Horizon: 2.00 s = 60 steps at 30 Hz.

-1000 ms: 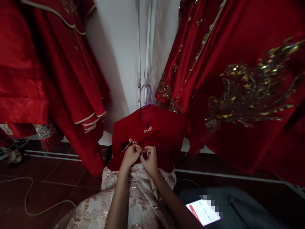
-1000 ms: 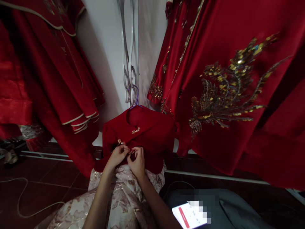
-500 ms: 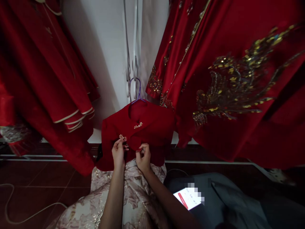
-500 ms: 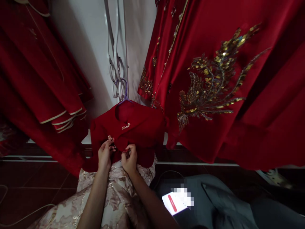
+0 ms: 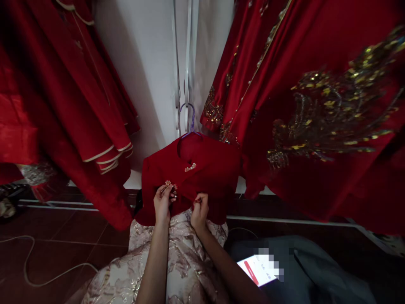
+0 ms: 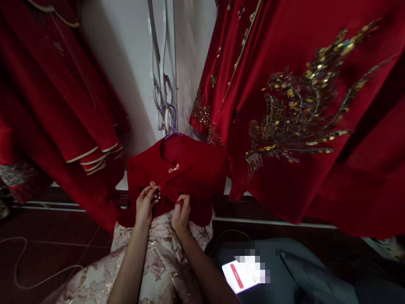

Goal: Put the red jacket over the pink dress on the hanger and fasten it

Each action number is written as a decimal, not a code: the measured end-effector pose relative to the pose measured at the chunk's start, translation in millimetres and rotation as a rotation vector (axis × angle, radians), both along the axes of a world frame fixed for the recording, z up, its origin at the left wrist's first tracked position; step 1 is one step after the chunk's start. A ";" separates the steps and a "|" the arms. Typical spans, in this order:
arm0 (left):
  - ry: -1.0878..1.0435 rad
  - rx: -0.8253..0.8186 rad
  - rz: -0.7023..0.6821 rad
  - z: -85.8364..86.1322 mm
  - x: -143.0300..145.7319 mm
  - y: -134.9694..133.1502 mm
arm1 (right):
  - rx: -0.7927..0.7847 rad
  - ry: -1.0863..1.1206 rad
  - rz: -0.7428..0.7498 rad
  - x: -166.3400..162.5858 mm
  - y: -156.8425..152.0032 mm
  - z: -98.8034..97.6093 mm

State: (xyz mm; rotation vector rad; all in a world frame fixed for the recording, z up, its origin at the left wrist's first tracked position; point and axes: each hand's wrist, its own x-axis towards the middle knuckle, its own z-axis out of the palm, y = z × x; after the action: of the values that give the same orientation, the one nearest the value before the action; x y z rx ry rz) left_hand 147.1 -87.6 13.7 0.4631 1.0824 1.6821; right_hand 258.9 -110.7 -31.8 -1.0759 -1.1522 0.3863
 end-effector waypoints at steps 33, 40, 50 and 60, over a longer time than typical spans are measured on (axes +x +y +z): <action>0.166 0.070 0.023 -8.7 2.8 1.1 | -0.038 -0.023 0.040 -1.0 6.1 -0.7; 0.187 0.076 0.027 -9.1 4.0 0.3 | -0.049 -0.037 0.034 -0.8 5.7 0.1; 0.177 0.046 0.049 -5.4 4.7 -0.9 | -0.051 -0.065 0.020 -0.8 4.6 3.3; 0.433 0.137 0.062 -7.0 7.2 -6.2 | -0.061 -0.074 0.021 -1.2 4.1 5.1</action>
State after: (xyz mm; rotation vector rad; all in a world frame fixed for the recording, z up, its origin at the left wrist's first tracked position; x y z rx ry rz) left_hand 154.3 -93.8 6.7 0.9218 1.3036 1.7617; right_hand 257.7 -106.6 -26.7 -1.1401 -1.2250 0.4029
